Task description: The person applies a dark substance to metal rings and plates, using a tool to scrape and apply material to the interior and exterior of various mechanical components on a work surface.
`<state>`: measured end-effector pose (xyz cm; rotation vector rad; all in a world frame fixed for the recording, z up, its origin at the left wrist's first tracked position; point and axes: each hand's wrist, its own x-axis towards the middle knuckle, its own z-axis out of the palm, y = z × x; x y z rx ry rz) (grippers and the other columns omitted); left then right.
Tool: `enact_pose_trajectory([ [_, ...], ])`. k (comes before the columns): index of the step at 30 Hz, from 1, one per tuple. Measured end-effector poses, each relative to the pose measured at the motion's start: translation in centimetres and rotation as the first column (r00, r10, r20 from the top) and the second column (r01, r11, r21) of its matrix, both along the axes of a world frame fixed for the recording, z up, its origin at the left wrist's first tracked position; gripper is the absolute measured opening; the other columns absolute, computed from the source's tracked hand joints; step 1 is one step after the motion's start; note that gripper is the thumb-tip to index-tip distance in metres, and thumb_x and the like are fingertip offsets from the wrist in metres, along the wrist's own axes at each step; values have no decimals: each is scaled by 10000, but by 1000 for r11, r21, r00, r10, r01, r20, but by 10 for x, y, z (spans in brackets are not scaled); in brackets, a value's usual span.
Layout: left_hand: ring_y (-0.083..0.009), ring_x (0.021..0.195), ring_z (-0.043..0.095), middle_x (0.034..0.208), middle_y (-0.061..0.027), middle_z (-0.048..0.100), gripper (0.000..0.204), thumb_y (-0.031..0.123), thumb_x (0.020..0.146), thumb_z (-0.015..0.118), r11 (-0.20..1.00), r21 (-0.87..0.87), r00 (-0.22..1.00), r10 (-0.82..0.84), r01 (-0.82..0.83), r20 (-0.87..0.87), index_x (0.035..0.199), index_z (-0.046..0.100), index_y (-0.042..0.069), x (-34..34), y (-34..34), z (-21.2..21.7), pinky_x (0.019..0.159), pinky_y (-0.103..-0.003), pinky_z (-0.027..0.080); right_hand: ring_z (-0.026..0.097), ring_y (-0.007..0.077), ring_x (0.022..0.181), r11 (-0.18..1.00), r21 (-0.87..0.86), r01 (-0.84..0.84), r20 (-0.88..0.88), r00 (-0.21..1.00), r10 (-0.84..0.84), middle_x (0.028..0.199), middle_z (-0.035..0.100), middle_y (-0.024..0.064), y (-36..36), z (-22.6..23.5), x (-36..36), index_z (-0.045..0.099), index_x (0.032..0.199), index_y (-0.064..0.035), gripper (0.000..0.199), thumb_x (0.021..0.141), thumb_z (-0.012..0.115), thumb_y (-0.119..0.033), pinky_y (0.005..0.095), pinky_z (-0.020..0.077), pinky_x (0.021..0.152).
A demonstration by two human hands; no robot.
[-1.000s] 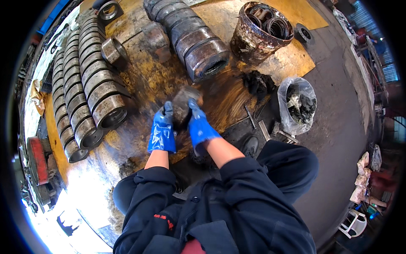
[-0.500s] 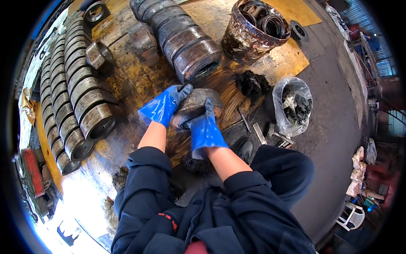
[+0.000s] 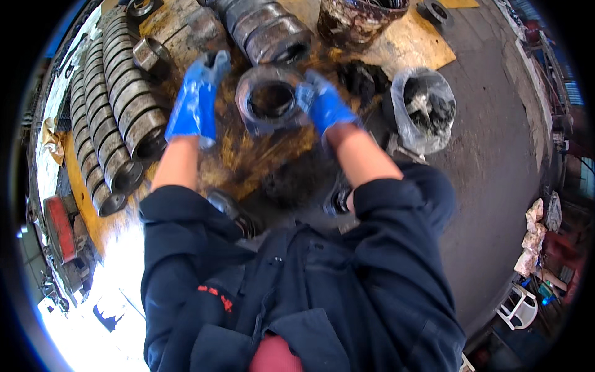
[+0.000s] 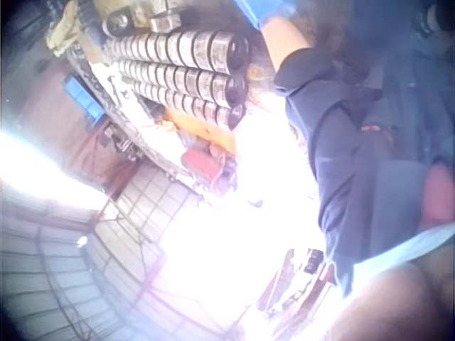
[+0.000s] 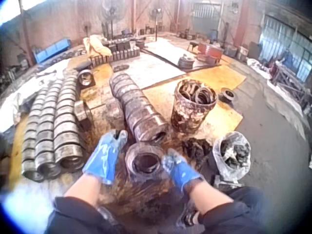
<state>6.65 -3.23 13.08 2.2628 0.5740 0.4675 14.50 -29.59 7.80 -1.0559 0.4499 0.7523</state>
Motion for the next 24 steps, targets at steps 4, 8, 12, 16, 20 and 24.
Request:
enact_pose_trajectory([
  [4, -159, 735, 618, 849, -55, 683, 398, 419, 954, 556, 973, 114, 980, -199, 201, -25, 1091, 697, 73, -26, -42, 87, 674, -301, 499, 676, 219, 873, 963, -209, -170, 325, 916, 233, 1058, 696, 117, -69, 48, 70, 538, 1330, -178, 384, 1007, 461, -372, 363, 573, 705],
  [8, -152, 763, 639, 878, -61, 701, 423, 444, 948, 573, 950, 256, 981, -156, 180, -111, 1105, 690, 69, -64, -57, 117, 667, -310, 502, 612, 112, 767, 792, -592, -149, 580, 604, 547, 886, 689, 3, -134, 109, 90, 713, 1057, -131, 373, 895, 644, -459, 259, 480, 713],
  [12, -235, 841, 674, 920, -116, 710, 377, 404, 930, 605, 957, 203, 977, -193, 208, -94, 1050, 698, 59, -82, -49, 84, 787, -341, 525, 662, 139, 968, 583, -773, -250, 279, 691, 667, 1122, 707, 22, -209, 109, 110, 663, 1217, -171, 389, 909, 665, -408, 306, 513, 853],
  [16, -320, 875, 675, 929, -183, 685, 312, 353, 919, 570, 956, 174, 964, -208, 236, -163, 1003, 705, 84, -75, -51, 51, 804, -382, 518, 526, 147, 505, 564, -789, -243, 110, 848, 519, 620, 631, 31, -293, 33, 91, 703, 780, -118, 340, 816, 729, -454, 299, 418, 472],
  [20, -343, 929, 666, 972, -194, 679, 324, 343, 909, 567, 904, 302, 917, -191, 303, -350, 1019, 695, 66, -82, -46, 59, 834, -397, 511, 649, 262, 775, 208, -964, -166, 38, 688, 725, 847, 701, 159, -304, -29, 46, 711, 968, -1, 468, 805, 663, -438, 383, 503, 740],
  [24, -302, 938, 662, 1002, -171, 690, 327, 323, 921, 586, 927, 238, 903, -183, 291, -389, 1044, 680, 35, -77, -51, 46, 865, -365, 500, 676, 367, 827, -3, -993, -114, -74, 618, 783, 907, 692, 228, -348, -102, 22, 708, 966, -11, 410, 770, 669, -370, 425, 527, 736],
])
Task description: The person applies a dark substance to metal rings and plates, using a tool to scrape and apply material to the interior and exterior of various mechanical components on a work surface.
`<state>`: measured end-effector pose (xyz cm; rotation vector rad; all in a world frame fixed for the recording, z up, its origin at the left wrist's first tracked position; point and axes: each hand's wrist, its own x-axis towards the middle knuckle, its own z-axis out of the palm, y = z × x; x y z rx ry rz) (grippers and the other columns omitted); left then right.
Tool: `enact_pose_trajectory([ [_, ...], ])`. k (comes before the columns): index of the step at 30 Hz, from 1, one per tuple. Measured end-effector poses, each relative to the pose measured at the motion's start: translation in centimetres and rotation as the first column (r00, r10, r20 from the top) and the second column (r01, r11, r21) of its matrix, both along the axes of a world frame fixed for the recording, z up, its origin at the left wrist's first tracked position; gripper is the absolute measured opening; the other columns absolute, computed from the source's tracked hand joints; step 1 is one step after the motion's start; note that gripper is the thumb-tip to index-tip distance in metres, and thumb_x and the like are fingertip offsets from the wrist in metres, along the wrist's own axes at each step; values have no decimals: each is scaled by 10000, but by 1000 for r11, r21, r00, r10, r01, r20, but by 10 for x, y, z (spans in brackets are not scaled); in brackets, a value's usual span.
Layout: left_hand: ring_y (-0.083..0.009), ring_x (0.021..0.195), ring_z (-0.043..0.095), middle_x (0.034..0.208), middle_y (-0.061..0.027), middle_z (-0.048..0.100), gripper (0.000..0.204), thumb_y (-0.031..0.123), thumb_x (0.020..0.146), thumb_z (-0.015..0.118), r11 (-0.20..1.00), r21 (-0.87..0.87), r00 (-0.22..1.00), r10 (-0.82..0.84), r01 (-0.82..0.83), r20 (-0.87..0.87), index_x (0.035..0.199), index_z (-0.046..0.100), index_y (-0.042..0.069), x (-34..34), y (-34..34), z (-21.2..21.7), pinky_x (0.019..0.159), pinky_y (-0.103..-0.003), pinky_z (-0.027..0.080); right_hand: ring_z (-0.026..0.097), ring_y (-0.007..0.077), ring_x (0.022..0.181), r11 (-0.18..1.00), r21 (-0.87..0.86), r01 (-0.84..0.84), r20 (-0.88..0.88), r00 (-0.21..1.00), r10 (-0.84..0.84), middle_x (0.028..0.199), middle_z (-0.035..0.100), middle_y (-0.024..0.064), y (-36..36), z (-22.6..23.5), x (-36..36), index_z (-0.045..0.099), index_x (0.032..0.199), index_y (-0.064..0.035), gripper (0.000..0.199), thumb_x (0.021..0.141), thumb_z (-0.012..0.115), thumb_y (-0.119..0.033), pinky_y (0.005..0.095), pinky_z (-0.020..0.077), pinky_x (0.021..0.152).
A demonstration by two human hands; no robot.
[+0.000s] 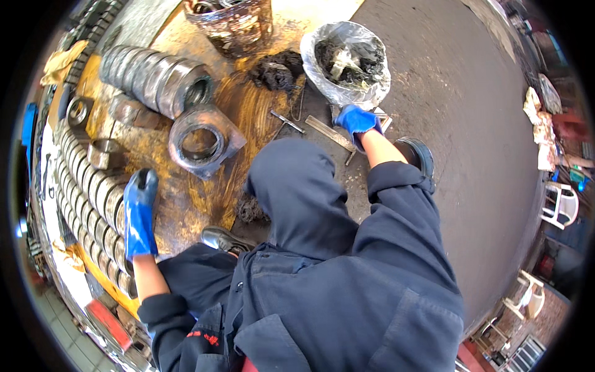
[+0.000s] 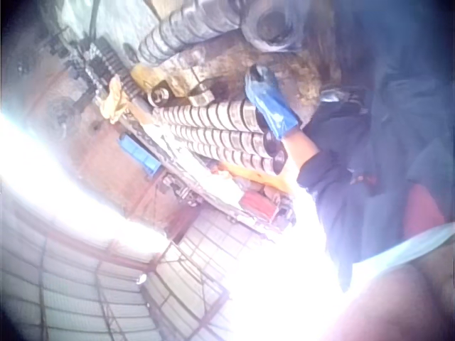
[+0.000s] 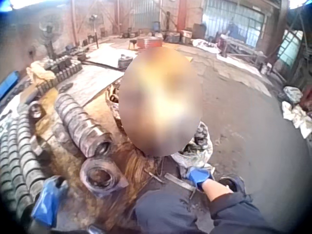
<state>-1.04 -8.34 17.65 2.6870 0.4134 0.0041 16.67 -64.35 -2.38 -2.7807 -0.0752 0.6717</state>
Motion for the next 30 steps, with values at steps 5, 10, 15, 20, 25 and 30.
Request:
enact_pose_trajectory([
  [5, -267, 932, 658, 993, -149, 696, 325, 323, 929, 606, 996, 13, 985, 90, -89, -149, 1074, 675, 41, 12, 13, -12, 859, -369, 500, 674, 392, 930, 968, -243, 64, -83, 993, -87, 971, 671, 252, -41, -73, -25, 716, 950, -28, 388, 730, 665, -344, 449, 547, 787],
  [10, -265, 916, 667, 955, -124, 709, 329, 347, 948, 597, 990, -49, 967, 116, -130, -226, 1057, 682, 48, 0, 52, -39, 831, -372, 510, 694, 368, 930, 916, -402, -4, -126, 991, -51, 957, 713, 190, -43, -69, -54, 754, 873, -82, 222, 764, 658, -250, 452, 559, 803],
  [15, -186, 864, 652, 937, -88, 708, 415, 411, 976, 559, 997, -42, 954, 53, -68, -296, 1121, 647, 32, 0, 83, -68, 797, -329, 506, 689, 318, 995, 934, -252, 254, -297, 898, -324, 1025, 712, 177, -50, -68, -57, 751, 965, -68, 330, 724, 724, -291, 432, 554, 817],
  [20, -179, 868, 653, 947, -79, 709, 378, 374, 980, 568, 993, -73, 937, 60, -91, -345, 1115, 659, 34, 1, 80, -71, 796, -322, 508, 653, 296, 1038, 702, -12, 712, -335, 659, -674, 1093, 687, 207, -40, -73, -68, 703, 1061, 2, 460, 798, 718, -375, 405, 491, 889],
  [25, -197, 890, 672, 970, -98, 717, 370, 355, 976, 583, 950, -210, 928, 149, -229, -340, 1141, 653, 31, 13, 63, -65, 817, -324, 514, 635, 270, 1017, 549, 88, 831, -363, 540, -759, 1125, 682, 221, -63, -127, -71, 676, 1087, 71, 463, 824, 722, -307, 392, 467, 892],
  [30, -195, 883, 679, 971, -106, 721, 371, 349, 975, 586, 966, -151, 918, 140, -209, -372, 1136, 650, 22, 3, 69, -71, 815, -318, 518, 651, 268, 909, 563, 130, 816, -317, 572, -756, 1000, 708, 200, -43, -94, -59, 686, 1037, 70, 384, 810, 713, -239, 405, 482, 807],
])
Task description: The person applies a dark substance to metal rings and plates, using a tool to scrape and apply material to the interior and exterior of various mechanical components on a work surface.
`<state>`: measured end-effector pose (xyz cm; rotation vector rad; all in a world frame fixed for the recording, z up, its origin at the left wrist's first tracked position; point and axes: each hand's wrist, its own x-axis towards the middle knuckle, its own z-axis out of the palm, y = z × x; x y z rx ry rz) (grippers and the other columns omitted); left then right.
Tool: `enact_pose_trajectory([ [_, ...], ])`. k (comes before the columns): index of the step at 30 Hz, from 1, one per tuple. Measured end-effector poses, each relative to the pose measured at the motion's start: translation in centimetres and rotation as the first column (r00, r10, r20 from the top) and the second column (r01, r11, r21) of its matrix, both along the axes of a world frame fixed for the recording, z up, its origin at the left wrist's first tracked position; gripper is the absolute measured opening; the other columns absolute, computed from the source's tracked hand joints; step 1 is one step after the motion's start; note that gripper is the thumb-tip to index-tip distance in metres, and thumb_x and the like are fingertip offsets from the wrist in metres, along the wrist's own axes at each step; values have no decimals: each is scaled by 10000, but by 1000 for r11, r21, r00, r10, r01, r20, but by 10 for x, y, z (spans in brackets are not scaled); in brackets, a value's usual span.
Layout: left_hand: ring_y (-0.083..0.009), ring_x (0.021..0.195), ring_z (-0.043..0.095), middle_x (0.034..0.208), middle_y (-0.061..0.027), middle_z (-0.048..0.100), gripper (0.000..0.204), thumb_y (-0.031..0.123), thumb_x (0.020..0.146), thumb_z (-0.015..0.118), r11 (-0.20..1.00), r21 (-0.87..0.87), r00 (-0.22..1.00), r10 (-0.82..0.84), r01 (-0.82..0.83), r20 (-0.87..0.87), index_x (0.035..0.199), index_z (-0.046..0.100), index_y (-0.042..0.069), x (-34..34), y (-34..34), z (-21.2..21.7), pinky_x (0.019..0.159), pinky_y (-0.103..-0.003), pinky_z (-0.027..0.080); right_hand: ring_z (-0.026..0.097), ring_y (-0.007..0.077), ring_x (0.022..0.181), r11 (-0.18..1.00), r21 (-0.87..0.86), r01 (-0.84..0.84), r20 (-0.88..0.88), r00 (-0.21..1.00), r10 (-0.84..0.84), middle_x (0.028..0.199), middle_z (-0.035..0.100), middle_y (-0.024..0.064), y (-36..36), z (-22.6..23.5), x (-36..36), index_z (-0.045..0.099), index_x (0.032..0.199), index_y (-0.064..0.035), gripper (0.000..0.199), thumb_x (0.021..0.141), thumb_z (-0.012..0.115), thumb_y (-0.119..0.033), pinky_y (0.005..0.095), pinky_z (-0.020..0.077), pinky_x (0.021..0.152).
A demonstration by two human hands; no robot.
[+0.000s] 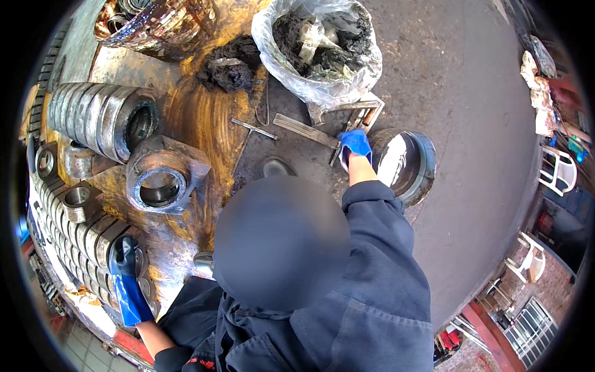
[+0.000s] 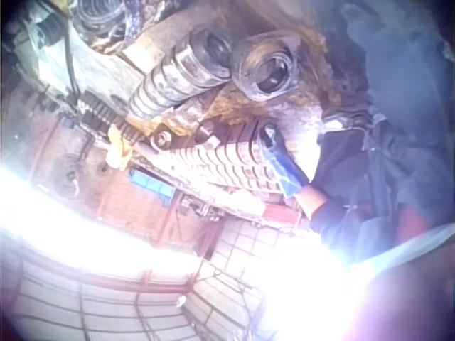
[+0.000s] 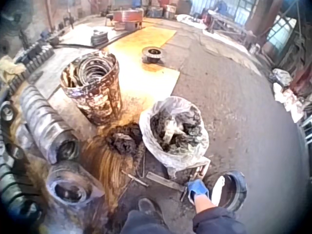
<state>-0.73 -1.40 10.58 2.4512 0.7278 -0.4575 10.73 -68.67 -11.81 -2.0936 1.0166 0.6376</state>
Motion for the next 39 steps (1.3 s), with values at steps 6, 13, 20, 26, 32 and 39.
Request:
enact_pose_trajectory([
  [6, -198, 879, 681, 961, -108, 714, 393, 371, 974, 577, 998, 25, 995, -53, 51, 80, 1104, 655, 8, 9, -32, 19, 811, -321, 521, 678, 341, 912, 963, -214, -161, 108, 976, 188, 965, 681, 252, -22, -56, -22, 679, 979, 33, 386, 830, 618, -317, 426, 491, 737],
  [13, -277, 956, 668, 996, -154, 700, 316, 300, 918, 631, 965, 204, 947, -211, 162, 243, 1076, 677, 31, 23, -70, 60, 864, -366, 511, 640, 236, 634, 941, 151, -304, 115, 951, 288, 714, 677, 108, 5, 39, 17, 681, 892, 5, 299, 826, 703, -287, 366, 506, 595],
  [20, -210, 835, 678, 917, -122, 701, 317, 298, 863, 683, 978, 109, 877, -209, 179, 434, 1029, 687, 27, 38, -109, 86, 791, -325, 520, 593, 109, 714, 809, 458, -369, 325, 916, 234, 802, 660, 49, 144, 216, 73, 694, 960, -34, 234, 904, 602, -242, 234, 433, 624],
  [26, -267, 1166, 613, 1250, -185, 630, 790, 374, 752, 816, 937, -71, 854, -280, 343, 438, 1350, 478, -17, 62, -156, 88, 958, -357, 500, 622, 141, 866, 465, 415, -782, 664, 610, 432, 993, 667, 75, 236, 303, 72, 631, 1223, -22, 312, 973, 472, -120, 254, 495, 792],
  [32, -341, 1057, 648, 1153, -213, 656, 499, 288, 846, 649, 932, 291, 954, -266, 216, 142, 1289, 555, 78, 78, -199, 110, 903, -435, 514, 666, 234, 888, 124, -605, -786, 741, -499, 449, 1031, 682, 131, 309, 330, 63, 650, 1170, -46, 261, 922, 569, -61, 336, 549, 773],
  [39, -114, 583, 507, 668, -15, 519, 164, -8, 895, 435, 997, -60, 938, 74, -57, 339, 913, 588, 48, 55, -133, 74, 539, -263, 423, 673, 256, 754, 449, -63, -891, 50, 447, 893, 882, 711, 117, 204, 328, 106, 700, 996, -57, 436, 904, 592, -469, 398, 552, 721],
])
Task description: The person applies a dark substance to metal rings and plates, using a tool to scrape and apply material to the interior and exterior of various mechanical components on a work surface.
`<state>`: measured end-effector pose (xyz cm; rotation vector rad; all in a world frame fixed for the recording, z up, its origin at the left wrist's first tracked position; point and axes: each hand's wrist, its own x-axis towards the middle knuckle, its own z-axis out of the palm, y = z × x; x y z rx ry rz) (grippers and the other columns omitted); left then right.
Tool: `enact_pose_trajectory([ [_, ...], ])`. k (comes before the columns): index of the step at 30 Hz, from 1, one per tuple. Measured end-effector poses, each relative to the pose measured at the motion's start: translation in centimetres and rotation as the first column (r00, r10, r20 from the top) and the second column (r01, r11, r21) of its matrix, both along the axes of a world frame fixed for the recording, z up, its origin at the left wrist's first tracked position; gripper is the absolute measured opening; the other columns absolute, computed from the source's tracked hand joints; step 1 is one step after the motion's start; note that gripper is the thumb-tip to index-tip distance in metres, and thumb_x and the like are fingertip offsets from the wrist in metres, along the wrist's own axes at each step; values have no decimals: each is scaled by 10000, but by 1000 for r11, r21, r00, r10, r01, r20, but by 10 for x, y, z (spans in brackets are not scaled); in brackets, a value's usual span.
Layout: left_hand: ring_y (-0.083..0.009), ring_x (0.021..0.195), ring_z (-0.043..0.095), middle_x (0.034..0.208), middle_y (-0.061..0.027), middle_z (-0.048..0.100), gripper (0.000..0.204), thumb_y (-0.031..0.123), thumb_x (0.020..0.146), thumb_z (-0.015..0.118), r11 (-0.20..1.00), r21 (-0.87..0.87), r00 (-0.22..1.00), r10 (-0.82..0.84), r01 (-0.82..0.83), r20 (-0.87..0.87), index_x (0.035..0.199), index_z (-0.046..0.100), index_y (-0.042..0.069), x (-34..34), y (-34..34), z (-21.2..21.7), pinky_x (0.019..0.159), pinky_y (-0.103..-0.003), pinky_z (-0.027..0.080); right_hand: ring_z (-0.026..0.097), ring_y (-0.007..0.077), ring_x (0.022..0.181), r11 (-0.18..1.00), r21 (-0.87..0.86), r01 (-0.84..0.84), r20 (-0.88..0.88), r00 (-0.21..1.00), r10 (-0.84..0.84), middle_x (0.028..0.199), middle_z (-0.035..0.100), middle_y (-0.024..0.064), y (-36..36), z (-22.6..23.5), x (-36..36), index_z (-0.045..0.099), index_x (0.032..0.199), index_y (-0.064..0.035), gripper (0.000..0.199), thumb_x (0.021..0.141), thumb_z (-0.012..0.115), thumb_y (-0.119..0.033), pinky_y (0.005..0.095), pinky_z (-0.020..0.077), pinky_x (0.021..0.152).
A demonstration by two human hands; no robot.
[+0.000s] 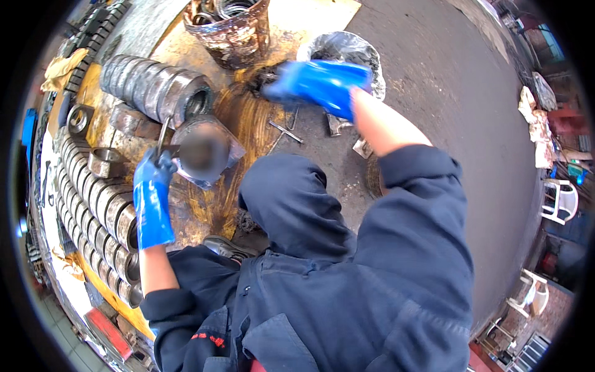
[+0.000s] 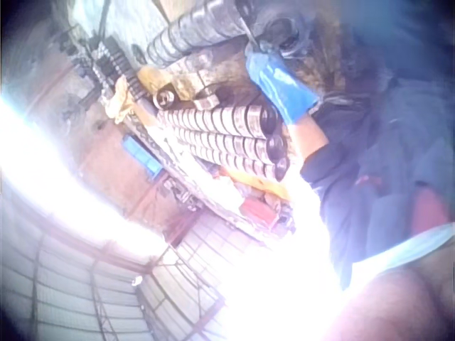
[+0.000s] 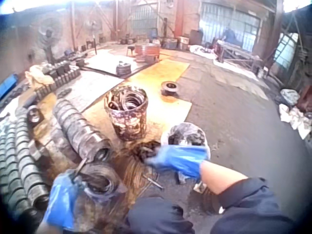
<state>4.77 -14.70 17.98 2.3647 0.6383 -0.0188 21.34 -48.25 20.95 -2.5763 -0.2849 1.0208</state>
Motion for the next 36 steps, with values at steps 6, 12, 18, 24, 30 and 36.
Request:
enact_pose_trajectory([
  [6, -162, 612, 570, 739, -58, 599, 64, 48, 901, 535, 984, -175, 996, -28, 13, -81, 928, 593, 42, -9, 22, -6, 584, -294, 477, 700, 331, 803, 924, -362, -120, 250, 943, 221, 855, 700, 205, -241, -173, -74, 710, 860, -36, 167, 801, 601, -149, 424, 552, 685],
  [12, -120, 569, 486, 703, -27, 504, 170, -112, 869, 472, 810, -571, 989, 149, -134, -20, 973, 536, 6, -24, 55, -39, 498, -266, 365, 679, 359, 842, 769, -587, 252, 596, 778, 200, 938, 702, 127, -250, -340, -46, 672, 987, -59, 229, 879, 543, -214, 518, 527, 702],
  [18, -131, 708, 605, 788, -53, 592, 182, -104, 874, 481, 939, -336, 996, 64, -81, -61, 993, 585, -15, -13, 35, -26, 642, -252, 474, 621, 346, 1126, 764, -592, 255, 204, 965, -163, 1275, 623, 122, -240, -358, -7, 613, 1275, -154, 389, 908, 548, -266, 443, 515, 913],
  [24, -147, 742, 561, 789, -33, 590, 165, -9, 885, 557, 990, -33, 983, -143, 140, -119, 1034, 626, 3, -14, 39, -33, 696, -292, 457, 655, 400, 986, 884, -463, 65, 276, 958, 74, 1079, 669, 233, -214, -321, -53, 653, 1120, -110, 338, 846, 617, -305, 479, 525, 847],
  [30, -354, 938, 635, 993, -179, 662, 280, 222, 836, 664, 921, 256, 944, -238, 294, -228, 1082, 665, 88, -5, 30, -24, 816, -420, 495, 699, 317, 787, 951, -205, 232, 156, 967, -202, 853, 695, 205, -168, -189, -92, 631, 1066, -30, 402, 821, 664, -346, 424, 539, 716],
  [36, -280, 1092, 626, 1193, -48, 664, 408, 359, 884, 612, 856, 290, 864, -293, 427, -409, 1286, 596, 292, 2, 26, -34, 924, -407, 510, 588, 128, 564, 950, 123, 289, 77, 951, -299, 712, 647, 57, -136, -104, -48, 658, 992, -39, 384, 837, 739, -382, 288, 469, 504],
])
